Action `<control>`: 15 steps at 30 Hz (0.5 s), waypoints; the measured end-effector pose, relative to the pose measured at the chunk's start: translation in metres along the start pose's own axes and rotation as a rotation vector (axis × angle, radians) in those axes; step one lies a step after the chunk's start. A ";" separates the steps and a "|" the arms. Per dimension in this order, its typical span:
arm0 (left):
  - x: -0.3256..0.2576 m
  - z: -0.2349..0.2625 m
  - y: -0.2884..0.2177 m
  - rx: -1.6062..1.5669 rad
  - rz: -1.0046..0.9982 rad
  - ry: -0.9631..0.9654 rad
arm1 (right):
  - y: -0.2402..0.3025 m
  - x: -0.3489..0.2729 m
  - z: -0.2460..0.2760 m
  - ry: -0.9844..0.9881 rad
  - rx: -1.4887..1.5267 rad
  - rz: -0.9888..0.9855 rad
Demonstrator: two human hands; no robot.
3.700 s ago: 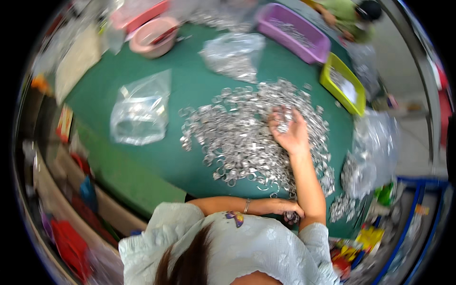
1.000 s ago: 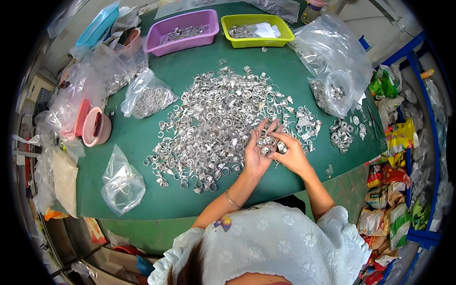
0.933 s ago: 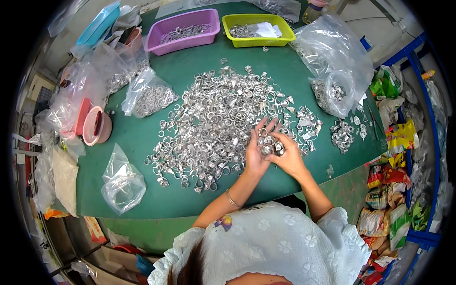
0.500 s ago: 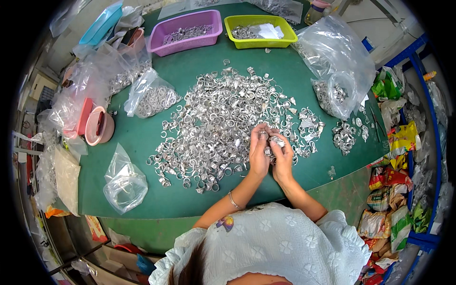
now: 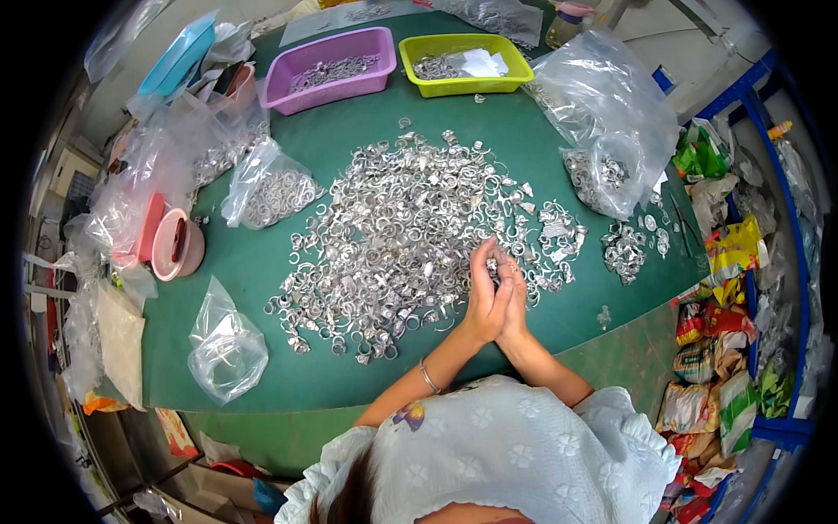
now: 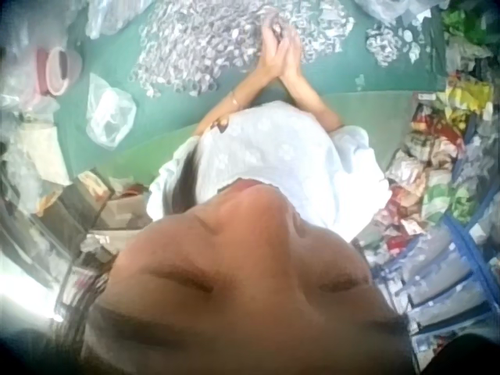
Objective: The person sorts small metal rings by hand, picking them from a large pile on a green table and placing them into a plastic bag. The person then picks up bags of the rings and places them onto a shelf.
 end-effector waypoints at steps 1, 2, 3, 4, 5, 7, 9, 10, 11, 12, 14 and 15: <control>-0.003 -0.002 0.000 -0.049 0.007 0.002 | 0.000 -0.001 0.001 0.022 0.009 0.020; -0.003 -0.001 -0.004 -0.076 -0.032 -0.010 | 0.000 0.000 0.002 0.022 0.006 -0.013; -0.004 -0.001 -0.007 -0.102 -0.070 -0.021 | 0.000 0.001 0.003 0.021 0.003 -0.047; -0.004 -0.001 -0.009 -0.129 -0.108 -0.033 | 0.001 0.001 0.003 0.020 0.001 -0.080; -0.005 0.001 -0.007 -0.159 -0.129 -0.101 | 0.009 -0.001 -0.007 0.066 0.102 -0.112; -0.008 -0.002 -0.005 -0.128 -0.149 -0.040 | -0.009 0.006 0.003 0.083 0.263 -0.237; -0.007 -0.003 -0.010 -0.066 -0.199 -0.026 | 0.001 -0.002 -0.011 -0.025 0.430 -0.402; -0.008 -0.001 -0.010 -0.082 -0.209 -0.057 | -0.002 0.001 -0.008 -0.027 0.484 -0.438; -0.009 0.000 -0.012 -0.102 -0.221 -0.086 | -0.004 0.005 0.001 -0.028 0.537 -0.471; -0.007 0.001 -0.016 -0.122 -0.231 -0.116 | -0.005 0.009 0.009 -0.030 0.589 -0.503; -0.005 0.006 -0.015 -0.180 -0.171 -0.182 | 0.015 0.021 0.006 0.056 0.740 -0.557; -0.008 0.009 -0.010 -0.187 -0.130 -0.207 | 0.029 0.033 0.015 0.037 0.627 -0.481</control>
Point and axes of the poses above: each hand's wrist, its own x-axis towards the middle knuckle, its own z-axis out of the back of the hand, y = z × x, the point moved 7 cm from there along x, towards the middle knuckle, and after that the axes turned 3 degrees about x, right-handed, at the moved point
